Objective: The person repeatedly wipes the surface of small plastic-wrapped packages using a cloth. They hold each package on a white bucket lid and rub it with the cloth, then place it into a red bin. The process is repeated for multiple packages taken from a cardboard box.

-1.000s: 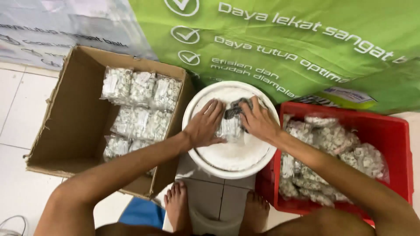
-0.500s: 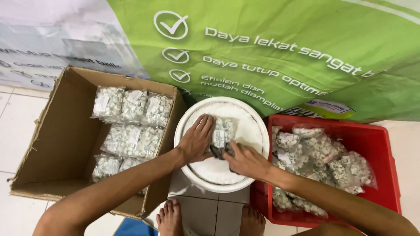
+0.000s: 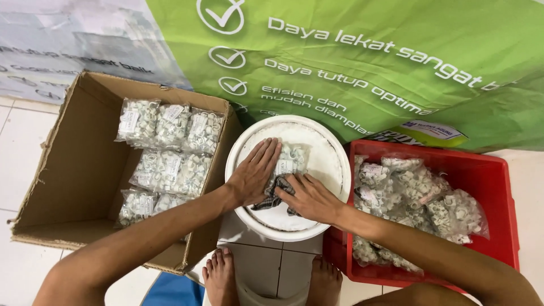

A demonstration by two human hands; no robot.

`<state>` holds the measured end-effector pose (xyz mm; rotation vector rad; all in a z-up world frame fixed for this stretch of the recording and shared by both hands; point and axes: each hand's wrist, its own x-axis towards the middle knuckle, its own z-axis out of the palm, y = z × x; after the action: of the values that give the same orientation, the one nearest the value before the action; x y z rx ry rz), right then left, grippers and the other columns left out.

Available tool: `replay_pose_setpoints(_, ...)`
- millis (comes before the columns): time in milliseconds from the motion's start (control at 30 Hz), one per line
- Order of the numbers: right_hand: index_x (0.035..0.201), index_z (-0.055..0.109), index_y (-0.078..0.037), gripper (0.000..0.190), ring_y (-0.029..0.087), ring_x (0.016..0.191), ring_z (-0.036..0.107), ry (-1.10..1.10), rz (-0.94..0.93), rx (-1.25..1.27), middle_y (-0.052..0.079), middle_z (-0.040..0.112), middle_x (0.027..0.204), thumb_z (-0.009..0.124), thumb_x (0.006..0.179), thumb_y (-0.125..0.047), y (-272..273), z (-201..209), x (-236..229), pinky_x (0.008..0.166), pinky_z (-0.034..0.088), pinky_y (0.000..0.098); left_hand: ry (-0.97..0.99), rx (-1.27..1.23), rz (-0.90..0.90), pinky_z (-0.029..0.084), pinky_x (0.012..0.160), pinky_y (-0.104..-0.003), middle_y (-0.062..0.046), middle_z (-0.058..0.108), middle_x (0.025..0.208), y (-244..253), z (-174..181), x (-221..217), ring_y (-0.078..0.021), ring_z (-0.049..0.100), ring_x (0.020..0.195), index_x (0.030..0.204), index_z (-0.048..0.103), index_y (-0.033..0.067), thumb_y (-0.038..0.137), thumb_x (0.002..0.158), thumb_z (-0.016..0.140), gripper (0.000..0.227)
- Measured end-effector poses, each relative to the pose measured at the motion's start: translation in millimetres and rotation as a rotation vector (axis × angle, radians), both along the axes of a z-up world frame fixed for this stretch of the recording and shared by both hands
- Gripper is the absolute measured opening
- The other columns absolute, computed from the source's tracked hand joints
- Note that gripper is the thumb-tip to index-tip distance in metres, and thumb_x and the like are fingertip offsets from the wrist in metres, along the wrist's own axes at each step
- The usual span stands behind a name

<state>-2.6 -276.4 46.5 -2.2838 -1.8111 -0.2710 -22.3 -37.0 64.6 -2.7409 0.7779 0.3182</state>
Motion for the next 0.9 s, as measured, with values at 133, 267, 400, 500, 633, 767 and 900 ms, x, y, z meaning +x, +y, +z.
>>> replay_pose_setpoints(133,0.130,0.062,-0.010,0.024,0.039,0.080,0.069,0.009,-0.018,0.018,0.017,0.054,0.108,0.050,0.114,-0.023,1.5,-35.3,17.4,0.066,0.056,0.0498,-0.058,0.002,0.005,0.004,0.141,-0.050,-0.028,0.015,0.180,-2.2,-10.5,-6.5,-0.0400,0.010,0.170,0.173,0.005,-0.0090,0.070,0.084,0.070,0.136)
replay_pose_setpoints(267,0.119,0.063,-0.011,0.014,0.035,0.075,0.067,0.017,-0.144,0.083,0.013,0.052,0.106,0.057,0.110,-0.020,14.1,-43.3,54.4,0.064,0.056,0.0471,-0.106,-0.069,0.029,0.002,0.141,-0.049,-0.029,0.014,0.181,0.3,-26.4,0.4,-0.0410,0.009,0.170,0.173,0.009,-0.0104,0.074,0.095,0.050,0.122)
replay_pose_setpoints(400,0.120,0.064,-0.011,0.012,0.039,0.074,0.072,0.180,-0.336,0.084,0.010,0.049,0.110,0.060,0.111,-0.018,23.5,-30.4,72.1,0.061,0.062,0.0505,-0.065,-0.187,0.042,0.005,0.141,-0.052,-0.032,0.012,0.182,-3.7,-16.0,-2.6,-0.0440,0.009,0.171,0.151,0.053,-0.0166,0.085,0.101,0.029,0.116)
replay_pose_setpoints(500,0.122,0.063,-0.014,0.014,0.043,0.076,0.075,0.248,-0.422,0.069,0.011,0.051,0.114,0.056,0.114,-0.024,29.5,-36.6,84.2,0.063,0.065,0.0534,-0.092,-0.233,0.051,0.005,0.141,-0.052,-0.032,0.021,0.178,-1.1,-30.8,-1.3,-0.0432,0.012,0.170,0.167,0.031,-0.0092,0.088,0.099,0.033,0.118)
replay_pose_setpoints(633,0.126,0.064,-0.021,0.016,0.050,0.076,0.076,0.278,-0.529,0.045,0.012,0.052,0.120,0.053,0.115,-0.025,26.5,-11.6,98.7,0.062,0.065,0.0577,-0.080,-0.182,0.044,0.004,0.141,-0.053,-0.031,0.031,0.174,-0.3,-28.5,-3.2,-0.0434,0.016,0.169,0.165,0.036,-0.0058,0.090,0.100,0.029,0.116)
replay_pose_setpoints(767,0.129,0.062,-0.015,0.019,0.053,0.086,0.078,0.347,-0.554,-0.005,0.017,0.053,0.122,0.052,0.115,-0.023,26.3,-4.4,97.3,0.068,0.068,0.0596,-0.106,-0.177,0.050,0.008,0.138,-0.064,-0.027,0.044,0.158,-0.7,-16.7,-7.2,-0.0455,0.016,0.169,0.159,0.041,-0.0028,0.088,0.101,0.028,0.108)
replay_pose_setpoints(900,0.136,0.057,-0.013,0.026,0.052,0.083,0.079,0.397,-0.564,0.021,0.016,0.054,0.116,0.052,0.115,-0.026,20.5,-20.7,90.7,0.065,0.068,0.0558,-0.128,-0.134,0.055,0.010,0.133,-0.072,-0.022,0.049,0.148,-4.0,-3.7,-11.9,-0.0450,0.017,0.169,0.155,0.046,0.0006,0.086,0.103,0.022,0.103)
